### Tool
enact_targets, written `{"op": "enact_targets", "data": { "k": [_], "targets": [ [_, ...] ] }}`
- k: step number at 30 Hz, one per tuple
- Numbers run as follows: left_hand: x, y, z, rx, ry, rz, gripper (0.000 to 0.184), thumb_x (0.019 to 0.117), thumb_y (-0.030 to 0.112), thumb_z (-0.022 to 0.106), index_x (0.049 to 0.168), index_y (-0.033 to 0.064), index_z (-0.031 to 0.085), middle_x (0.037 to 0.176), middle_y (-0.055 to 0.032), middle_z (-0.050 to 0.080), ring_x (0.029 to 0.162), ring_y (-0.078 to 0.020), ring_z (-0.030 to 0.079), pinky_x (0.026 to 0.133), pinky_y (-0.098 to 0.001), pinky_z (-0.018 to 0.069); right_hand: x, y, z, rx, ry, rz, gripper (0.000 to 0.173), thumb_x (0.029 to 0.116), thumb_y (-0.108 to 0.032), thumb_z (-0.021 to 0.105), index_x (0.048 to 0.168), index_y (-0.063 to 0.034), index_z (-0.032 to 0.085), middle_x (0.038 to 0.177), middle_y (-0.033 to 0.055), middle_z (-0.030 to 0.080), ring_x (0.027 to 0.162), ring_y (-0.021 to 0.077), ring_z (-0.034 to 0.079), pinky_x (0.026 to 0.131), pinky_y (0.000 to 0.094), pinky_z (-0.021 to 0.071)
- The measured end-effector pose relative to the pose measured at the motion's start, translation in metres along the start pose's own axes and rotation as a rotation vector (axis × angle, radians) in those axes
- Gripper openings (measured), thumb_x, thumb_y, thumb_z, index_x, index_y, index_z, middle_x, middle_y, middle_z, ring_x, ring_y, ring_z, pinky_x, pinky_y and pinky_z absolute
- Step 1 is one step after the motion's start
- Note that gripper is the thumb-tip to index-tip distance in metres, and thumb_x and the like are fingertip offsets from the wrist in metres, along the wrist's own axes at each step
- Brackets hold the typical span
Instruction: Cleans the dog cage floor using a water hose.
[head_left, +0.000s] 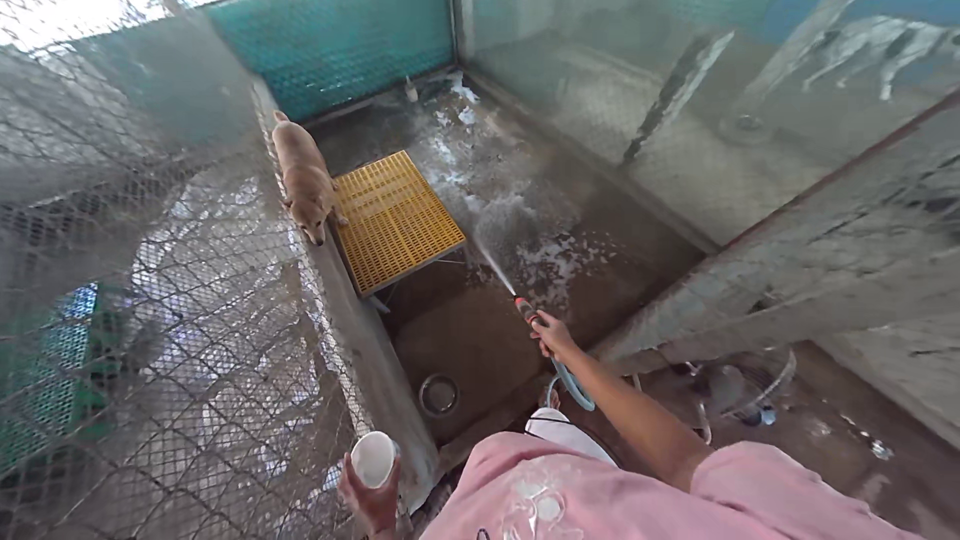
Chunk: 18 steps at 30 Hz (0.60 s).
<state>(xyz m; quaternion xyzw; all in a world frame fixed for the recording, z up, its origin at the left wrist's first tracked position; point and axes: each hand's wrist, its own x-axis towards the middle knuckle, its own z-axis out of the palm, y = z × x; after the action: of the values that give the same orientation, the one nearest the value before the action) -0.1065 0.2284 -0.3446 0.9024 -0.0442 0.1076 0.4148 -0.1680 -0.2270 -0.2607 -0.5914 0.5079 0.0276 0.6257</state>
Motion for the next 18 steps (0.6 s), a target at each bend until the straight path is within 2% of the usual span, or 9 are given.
{"op": "enact_targets", "data": {
  "k": [6, 9, 13, 18],
  "targets": [
    [0.001, -0.003, 0.001, 0.005, 0.015, 0.048, 0.111, 0.0608, 0.033, 0.087, 0.149, -0.0126, 0.038, 0.145, -0.0425, 0.042, 0.136, -0.0553, 0.042, 0.116, -0.0562, 0.0335, 0.03, -0.024, -0.008, 0.05, 0.164, -0.077, 0.053, 0.1117, -0.024, 0.046, 0.162, -0.0156, 0.031, 0.109, 0.0163, 0.06, 0.056, 0.0147, 0.05, 0.05, 0.0295, 0.0458],
    [-0.001, -0.002, 0.0, 0.001, 0.015, 0.04, 0.111, 0.0613, 0.033, 0.088, 0.149, -0.0127, 0.037, 0.145, -0.0426, 0.041, 0.136, -0.0557, 0.041, 0.116, -0.0564, 0.0328, 0.036, -0.019, -0.004, 0.038, 0.195, -0.071, 0.053, 0.1111, -0.023, 0.047, 0.161, -0.0148, 0.032, 0.102, 0.0153, 0.058, 0.056, 0.0156, 0.051, 0.051, 0.03, 0.0475],
    [-0.002, -0.003, 0.001, 0.014, 0.031, 0.041, 0.111, 0.0607, 0.036, 0.087, 0.148, -0.0122, 0.039, 0.144, -0.0424, 0.043, 0.134, -0.0558, 0.043, 0.115, -0.0562, 0.0337, 0.008, 0.004, 0.018, 0.065, 0.068, 0.036, 0.052, 0.1104, -0.021, 0.049, 0.16, -0.0163, 0.035, 0.099, 0.0135, 0.058, 0.055, 0.0147, 0.049, 0.049, 0.029, 0.0449],
    [-0.002, 0.0, 0.001, 0.008, -0.019, -0.016, 0.113, 0.0596, 0.03, 0.089, 0.15, -0.011, 0.037, 0.146, -0.0429, 0.04, 0.136, -0.0577, 0.039, 0.117, -0.0588, 0.031, -0.028, 0.03, 0.03, 0.025, -0.092, 0.163, 0.052, 0.1102, -0.022, 0.05, 0.16, -0.0186, 0.035, 0.102, 0.0131, 0.058, 0.056, 0.0137, 0.048, 0.05, 0.0287, 0.0432]
  ]
}}
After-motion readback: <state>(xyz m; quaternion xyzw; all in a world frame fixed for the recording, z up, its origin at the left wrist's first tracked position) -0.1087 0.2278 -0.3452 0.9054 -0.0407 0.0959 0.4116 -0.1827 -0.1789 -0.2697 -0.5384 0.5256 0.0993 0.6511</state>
